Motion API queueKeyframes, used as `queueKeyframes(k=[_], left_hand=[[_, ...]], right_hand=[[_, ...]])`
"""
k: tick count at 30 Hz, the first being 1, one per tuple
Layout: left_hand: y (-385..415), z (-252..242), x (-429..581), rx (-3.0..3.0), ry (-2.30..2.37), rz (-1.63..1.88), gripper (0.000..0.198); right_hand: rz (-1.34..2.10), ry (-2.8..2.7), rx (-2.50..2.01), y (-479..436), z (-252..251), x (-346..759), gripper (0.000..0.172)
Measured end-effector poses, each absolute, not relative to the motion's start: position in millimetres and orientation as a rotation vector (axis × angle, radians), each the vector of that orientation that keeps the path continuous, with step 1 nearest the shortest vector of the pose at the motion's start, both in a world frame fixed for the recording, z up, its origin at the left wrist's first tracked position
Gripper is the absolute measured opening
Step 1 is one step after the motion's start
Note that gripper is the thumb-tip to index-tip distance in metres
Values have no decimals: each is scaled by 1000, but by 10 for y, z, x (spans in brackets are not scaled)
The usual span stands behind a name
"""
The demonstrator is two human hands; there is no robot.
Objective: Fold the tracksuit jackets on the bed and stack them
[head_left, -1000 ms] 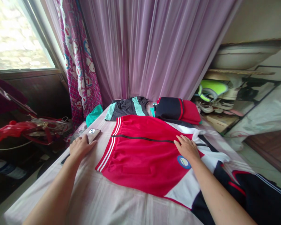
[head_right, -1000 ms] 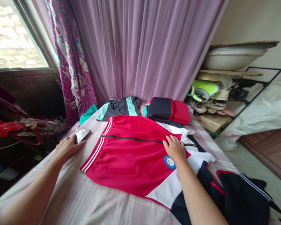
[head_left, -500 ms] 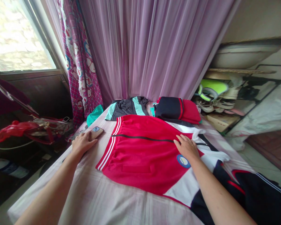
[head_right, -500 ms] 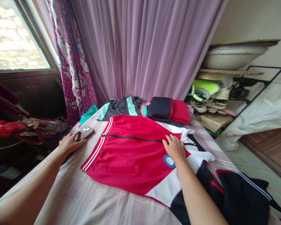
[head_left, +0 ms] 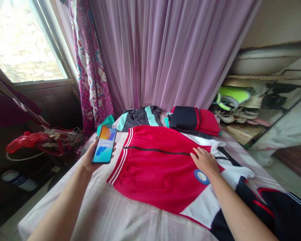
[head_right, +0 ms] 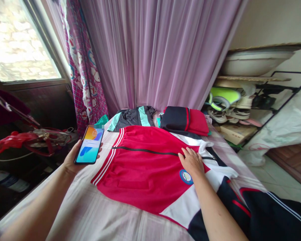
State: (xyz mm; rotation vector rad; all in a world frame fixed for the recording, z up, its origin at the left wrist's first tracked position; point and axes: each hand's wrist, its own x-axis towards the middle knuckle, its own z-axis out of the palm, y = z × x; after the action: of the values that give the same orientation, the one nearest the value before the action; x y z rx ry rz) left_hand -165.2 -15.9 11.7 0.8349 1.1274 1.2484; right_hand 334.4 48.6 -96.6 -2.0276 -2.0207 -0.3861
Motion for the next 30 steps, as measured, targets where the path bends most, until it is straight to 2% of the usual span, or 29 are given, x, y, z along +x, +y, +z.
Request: queueKeyframes(k=[12,23,27,30], left_hand=[[-209,14,-1650,772,1003,1264,82],[-109,58,-1911,832,1189,1198,75],[-6,95,-2014,954,1394,1149,72],[67,118,-2065,1232,1800,1003,69]], right_hand=[[-381,-2016,-2010,504,-1006,3377,48],[-402,-2022,-1994,523,-1038,3405,49],[-386,-2022,-1966,529,-1045,3420,48],[-385,-2016,-1973,531,-1048,3421,47]])
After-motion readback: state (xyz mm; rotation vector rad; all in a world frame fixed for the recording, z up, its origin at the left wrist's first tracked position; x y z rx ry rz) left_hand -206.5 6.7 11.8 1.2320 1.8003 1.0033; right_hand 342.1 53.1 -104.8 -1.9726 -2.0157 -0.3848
